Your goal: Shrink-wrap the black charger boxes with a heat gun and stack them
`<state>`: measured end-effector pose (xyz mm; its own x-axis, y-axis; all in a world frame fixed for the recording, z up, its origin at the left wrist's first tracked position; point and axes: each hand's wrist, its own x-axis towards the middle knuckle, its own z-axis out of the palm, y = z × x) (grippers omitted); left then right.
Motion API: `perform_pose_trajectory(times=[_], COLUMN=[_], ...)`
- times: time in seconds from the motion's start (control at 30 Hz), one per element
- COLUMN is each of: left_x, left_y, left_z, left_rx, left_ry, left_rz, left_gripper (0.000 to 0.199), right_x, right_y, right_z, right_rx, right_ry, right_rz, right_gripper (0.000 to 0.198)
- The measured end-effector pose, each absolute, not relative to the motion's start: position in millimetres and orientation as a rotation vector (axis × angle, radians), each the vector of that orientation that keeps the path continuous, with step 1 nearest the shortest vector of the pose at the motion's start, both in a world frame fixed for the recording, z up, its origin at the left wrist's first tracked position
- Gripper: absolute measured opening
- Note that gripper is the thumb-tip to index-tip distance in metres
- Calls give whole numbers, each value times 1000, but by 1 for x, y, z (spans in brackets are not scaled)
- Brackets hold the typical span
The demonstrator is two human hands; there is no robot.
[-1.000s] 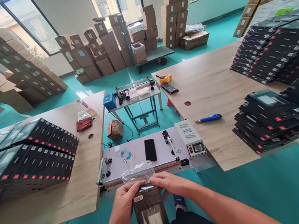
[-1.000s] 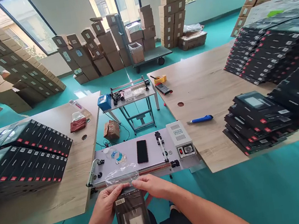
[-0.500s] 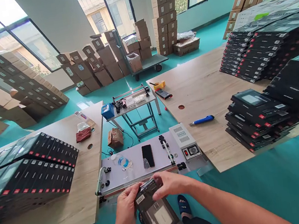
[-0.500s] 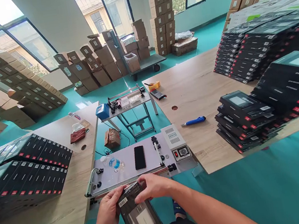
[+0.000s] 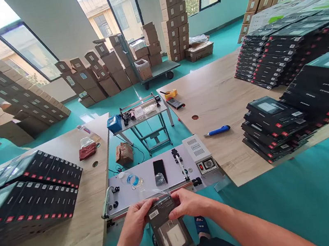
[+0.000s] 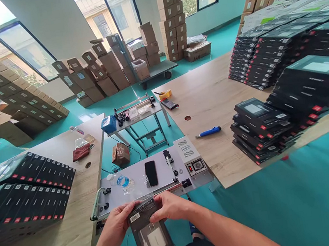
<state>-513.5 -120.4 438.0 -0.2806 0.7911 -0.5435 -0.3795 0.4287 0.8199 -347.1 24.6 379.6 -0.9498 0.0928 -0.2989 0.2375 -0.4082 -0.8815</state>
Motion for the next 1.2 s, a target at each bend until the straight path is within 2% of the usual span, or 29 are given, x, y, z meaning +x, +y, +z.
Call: perform_pose_trajectory(times=[0.17,0.23,0.37,0.5,0.57,0.67,0.8,0.9,0.97,1.07,1.13,1.2], left_x=[-507,-507,-502,-503,-503,-504,-527,-563,-578,-566,-543,-523], left_y=[-121,-122,-123,-129,-133,-135,-127,-122,-121,-120,-118,-115], left_z=[433,433,433,425,419,413,425,443,452,450,442,433], left_rx=[435,450,363,249,203,206,226,63,-19,72,244,341], left_ry=[1532,1570,1546,1537,1578,1584,1554,1556,1513,1444,1387,1367], left_rz=[1250,1230,1264,1323,1331,1324,1306,1608,1723,1358,1190,1193], left_gripper=[40,41,41,43,44,44,41,31,35,49,47,44], right_x=[-350,-362,-390,-391,-381,-363,-355,-356,-355,-354,-353,-351], right_y=[38,46,62,74,71,54,35,34,36,36,34,34], right_z=[395,400,409,412,409,399,390,392,393,392,390,390], right_rx=[506,634,839,1032,950,623,430,421,439,497,528,545], right_ry=[1657,1706,1829,1760,1695,1657,1660,1641,1633,1625,1623,1631], right_rz=[-2486,-2568,-2752,-2862,-2786,-2498,-2425,-2451,-2467,-2512,-2536,-2541], right_gripper=[52,54,43,49,54,63,42,38,37,37,39,42])
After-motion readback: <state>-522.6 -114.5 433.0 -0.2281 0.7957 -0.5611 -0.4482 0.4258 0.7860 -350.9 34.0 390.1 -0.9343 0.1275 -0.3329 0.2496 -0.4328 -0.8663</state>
